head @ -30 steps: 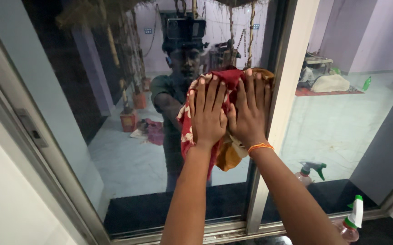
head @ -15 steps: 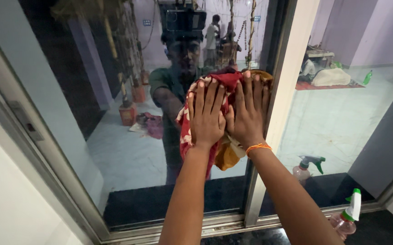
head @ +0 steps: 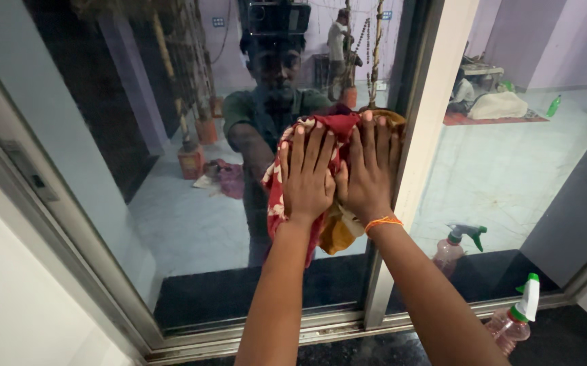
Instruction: The person wipes a large glass window pane with a patterned cloth, then sprays a cleaning solution onto the metal security grille and wipes it down. The person uses a spray bottle and a cloth to clean the window and grille.
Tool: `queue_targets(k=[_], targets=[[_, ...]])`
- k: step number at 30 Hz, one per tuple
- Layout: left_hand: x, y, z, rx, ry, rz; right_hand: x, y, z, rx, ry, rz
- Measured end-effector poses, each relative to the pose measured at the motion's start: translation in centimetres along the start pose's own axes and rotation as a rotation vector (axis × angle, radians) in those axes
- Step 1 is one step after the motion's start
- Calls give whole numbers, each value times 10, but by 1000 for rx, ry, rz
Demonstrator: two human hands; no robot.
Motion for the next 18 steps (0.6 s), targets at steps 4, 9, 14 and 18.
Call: queue_targets(k=[4, 9, 14, 18], targets=[[1, -8, 2, 29, -26, 44, 6, -8, 1, -9, 24, 4], [12, -18, 0, 6, -7, -2, 13, -17, 1, -23, 18, 29], [15, -26, 0, 18, -26, 12, 19, -25, 2, -11, 22, -8], [21, -31, -1, 9, 9, -15, 21, -28, 1, -12, 28, 1]])
Point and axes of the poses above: each hand's wrist, its own y-axis towards the middle knuckle, its own x-axis out of the palm, z = x × y, the point moved 7 cm from there along y, towards the middle knuckle, and after that the axes turned 12 degrees about -z, right-handed, at the moved point
